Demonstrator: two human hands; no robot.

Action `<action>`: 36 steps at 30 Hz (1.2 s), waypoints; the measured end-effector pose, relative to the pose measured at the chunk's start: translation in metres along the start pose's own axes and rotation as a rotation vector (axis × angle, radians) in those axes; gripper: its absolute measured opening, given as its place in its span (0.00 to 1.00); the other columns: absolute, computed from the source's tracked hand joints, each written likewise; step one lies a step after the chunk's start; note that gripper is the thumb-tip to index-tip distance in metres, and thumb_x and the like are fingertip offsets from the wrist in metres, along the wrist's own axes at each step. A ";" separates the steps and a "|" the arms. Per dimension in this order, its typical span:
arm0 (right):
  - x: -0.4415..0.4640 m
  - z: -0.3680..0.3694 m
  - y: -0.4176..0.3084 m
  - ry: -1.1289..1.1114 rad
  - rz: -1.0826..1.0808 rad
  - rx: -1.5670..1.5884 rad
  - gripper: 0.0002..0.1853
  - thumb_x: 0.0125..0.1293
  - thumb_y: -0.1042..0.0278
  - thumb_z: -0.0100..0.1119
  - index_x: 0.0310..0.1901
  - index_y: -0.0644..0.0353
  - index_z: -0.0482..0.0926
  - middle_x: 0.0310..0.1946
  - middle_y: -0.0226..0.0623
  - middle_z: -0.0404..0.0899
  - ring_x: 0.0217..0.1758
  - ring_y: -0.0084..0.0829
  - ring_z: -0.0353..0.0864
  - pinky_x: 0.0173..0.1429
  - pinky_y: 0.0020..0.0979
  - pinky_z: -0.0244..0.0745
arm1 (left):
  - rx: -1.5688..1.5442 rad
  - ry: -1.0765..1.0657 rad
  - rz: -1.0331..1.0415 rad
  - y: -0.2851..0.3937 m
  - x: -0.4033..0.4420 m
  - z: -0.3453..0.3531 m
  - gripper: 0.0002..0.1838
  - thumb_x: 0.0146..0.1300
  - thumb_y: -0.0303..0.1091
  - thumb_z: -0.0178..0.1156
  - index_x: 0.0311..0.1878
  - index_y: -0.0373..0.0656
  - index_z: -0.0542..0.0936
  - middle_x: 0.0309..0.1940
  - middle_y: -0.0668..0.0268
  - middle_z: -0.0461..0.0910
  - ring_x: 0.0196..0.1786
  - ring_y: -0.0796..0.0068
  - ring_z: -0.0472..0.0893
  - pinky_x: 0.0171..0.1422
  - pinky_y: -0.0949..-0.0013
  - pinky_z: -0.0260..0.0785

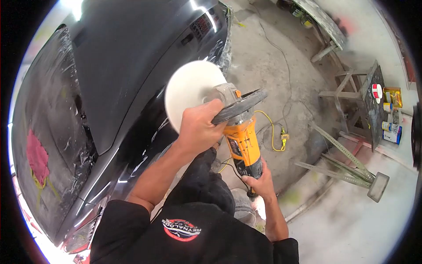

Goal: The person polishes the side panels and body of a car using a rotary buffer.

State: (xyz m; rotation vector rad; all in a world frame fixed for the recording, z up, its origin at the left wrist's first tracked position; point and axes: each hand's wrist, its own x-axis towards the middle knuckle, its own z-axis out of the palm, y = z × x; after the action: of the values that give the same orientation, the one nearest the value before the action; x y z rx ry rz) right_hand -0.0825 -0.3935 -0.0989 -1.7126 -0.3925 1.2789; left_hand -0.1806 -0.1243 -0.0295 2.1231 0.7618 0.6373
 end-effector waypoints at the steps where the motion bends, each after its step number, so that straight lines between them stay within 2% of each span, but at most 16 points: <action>1: 0.006 -0.003 -0.001 0.003 0.007 0.023 0.47 0.49 0.64 0.77 0.71 0.66 0.65 0.56 0.39 0.81 0.59 0.29 0.79 0.65 0.34 0.72 | 0.000 -0.008 -0.006 0.000 0.010 0.002 0.08 0.55 0.22 0.69 0.33 0.38 0.78 0.22 0.57 0.77 0.23 0.66 0.78 0.30 0.66 0.68; 8: 0.046 -0.032 -0.053 0.021 0.112 -0.016 0.44 0.50 0.64 0.75 0.69 0.67 0.66 0.54 0.38 0.81 0.56 0.28 0.80 0.64 0.34 0.72 | -0.029 -0.014 0.014 0.002 0.089 0.014 0.10 0.55 0.23 0.69 0.38 0.38 0.79 0.27 0.51 0.81 0.30 0.52 0.83 0.33 0.62 0.72; 10: 0.064 -0.039 -0.069 0.007 0.083 -0.014 0.41 0.51 0.65 0.74 0.67 0.67 0.68 0.50 0.35 0.82 0.51 0.25 0.81 0.58 0.30 0.75 | -0.023 -0.025 0.002 -0.002 0.112 0.015 0.10 0.55 0.24 0.69 0.38 0.38 0.79 0.28 0.50 0.82 0.31 0.49 0.83 0.34 0.61 0.73; 12: 0.080 -0.044 -0.091 0.002 0.104 -0.022 0.40 0.52 0.64 0.74 0.66 0.67 0.69 0.48 0.34 0.82 0.48 0.23 0.81 0.54 0.28 0.76 | -0.016 0.016 0.038 -0.006 0.135 0.017 0.09 0.55 0.26 0.70 0.38 0.38 0.80 0.27 0.50 0.81 0.31 0.48 0.83 0.33 0.60 0.73; 13: 0.089 -0.048 -0.095 -0.005 0.090 -0.020 0.37 0.53 0.64 0.73 0.64 0.67 0.70 0.45 0.32 0.82 0.42 0.21 0.80 0.49 0.26 0.77 | -0.013 0.038 0.057 -0.008 0.147 0.018 0.09 0.56 0.27 0.70 0.38 0.38 0.80 0.26 0.50 0.81 0.30 0.48 0.83 0.33 0.59 0.73; 16: 0.124 -0.059 -0.105 0.025 -0.013 -0.050 0.34 0.54 0.65 0.72 0.62 0.67 0.71 0.41 0.31 0.82 0.38 0.21 0.80 0.46 0.27 0.77 | 0.052 0.069 0.066 -0.019 0.183 0.023 0.09 0.56 0.30 0.70 0.39 0.39 0.81 0.24 0.50 0.80 0.29 0.47 0.82 0.33 0.57 0.72; 17: 0.133 -0.059 -0.113 0.044 -0.023 -0.075 0.32 0.54 0.65 0.71 0.60 0.66 0.72 0.38 0.30 0.81 0.36 0.21 0.79 0.44 0.26 0.77 | 0.088 0.066 0.060 -0.023 0.194 0.023 0.11 0.57 0.32 0.71 0.40 0.41 0.82 0.24 0.50 0.80 0.29 0.47 0.81 0.32 0.58 0.73; 20: 0.157 -0.064 -0.130 -0.003 0.015 0.003 0.30 0.54 0.65 0.70 0.58 0.65 0.73 0.36 0.29 0.80 0.35 0.20 0.79 0.42 0.26 0.77 | 0.046 0.129 0.088 -0.034 0.221 0.029 0.11 0.58 0.34 0.71 0.42 0.41 0.83 0.26 0.50 0.81 0.30 0.48 0.82 0.32 0.59 0.73; 24: 0.153 -0.055 -0.125 0.027 -0.005 0.002 0.30 0.54 0.64 0.70 0.58 0.65 0.73 0.37 0.30 0.80 0.36 0.21 0.79 0.43 0.26 0.77 | 0.084 0.113 0.073 -0.034 0.215 0.026 0.11 0.60 0.35 0.70 0.43 0.41 0.83 0.26 0.51 0.82 0.29 0.50 0.83 0.32 0.59 0.73; 25: 0.147 -0.053 -0.115 0.024 -0.029 -0.033 0.31 0.54 0.64 0.71 0.59 0.66 0.73 0.39 0.30 0.81 0.37 0.21 0.79 0.45 0.27 0.77 | 0.087 0.080 0.046 -0.026 0.205 0.021 0.11 0.60 0.34 0.70 0.42 0.40 0.83 0.27 0.51 0.83 0.30 0.50 0.83 0.33 0.60 0.73; 28: 0.114 -0.043 -0.089 -0.001 -0.006 -0.023 0.34 0.53 0.65 0.73 0.62 0.66 0.72 0.46 0.32 0.83 0.46 0.23 0.80 0.53 0.28 0.76 | 0.146 0.050 0.075 -0.013 0.163 0.017 0.10 0.58 0.30 0.70 0.42 0.39 0.83 0.29 0.51 0.83 0.31 0.49 0.84 0.34 0.60 0.74; 30: 0.090 -0.032 -0.065 -0.016 0.015 0.080 0.40 0.52 0.64 0.75 0.66 0.66 0.69 0.52 0.34 0.81 0.54 0.24 0.79 0.62 0.31 0.74 | 0.137 0.029 0.069 -0.003 0.130 0.015 0.10 0.55 0.26 0.70 0.40 0.40 0.83 0.30 0.51 0.83 0.33 0.49 0.84 0.35 0.60 0.74; 32: 0.069 -0.020 -0.031 -0.016 -0.062 0.083 0.44 0.50 0.62 0.77 0.69 0.67 0.67 0.55 0.36 0.80 0.57 0.26 0.79 0.65 0.32 0.72 | 0.199 -0.022 0.050 0.002 0.093 0.009 0.10 0.52 0.25 0.70 0.39 0.41 0.82 0.30 0.52 0.83 0.32 0.50 0.84 0.35 0.60 0.73; 33: 0.055 -0.013 -0.027 -0.046 0.001 0.142 0.48 0.49 0.59 0.79 0.70 0.67 0.65 0.57 0.37 0.80 0.58 0.28 0.79 0.66 0.34 0.72 | 0.206 -0.042 0.057 0.004 0.075 0.006 0.10 0.51 0.25 0.70 0.38 0.41 0.82 0.28 0.53 0.82 0.32 0.50 0.83 0.35 0.59 0.73; 36: 0.022 0.009 0.015 -0.065 0.027 0.243 0.49 0.49 0.61 0.80 0.71 0.66 0.64 0.57 0.39 0.80 0.60 0.29 0.79 0.68 0.36 0.71 | 0.232 -0.101 0.063 0.010 0.028 -0.003 0.10 0.48 0.23 0.70 0.35 0.40 0.81 0.25 0.54 0.80 0.30 0.51 0.82 0.33 0.59 0.72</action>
State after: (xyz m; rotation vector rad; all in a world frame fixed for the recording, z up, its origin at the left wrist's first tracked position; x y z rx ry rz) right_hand -0.0854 -0.3815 -0.1243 -1.4790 -0.2413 1.3466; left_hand -0.1606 -0.1085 -0.0146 2.3797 0.7453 0.4898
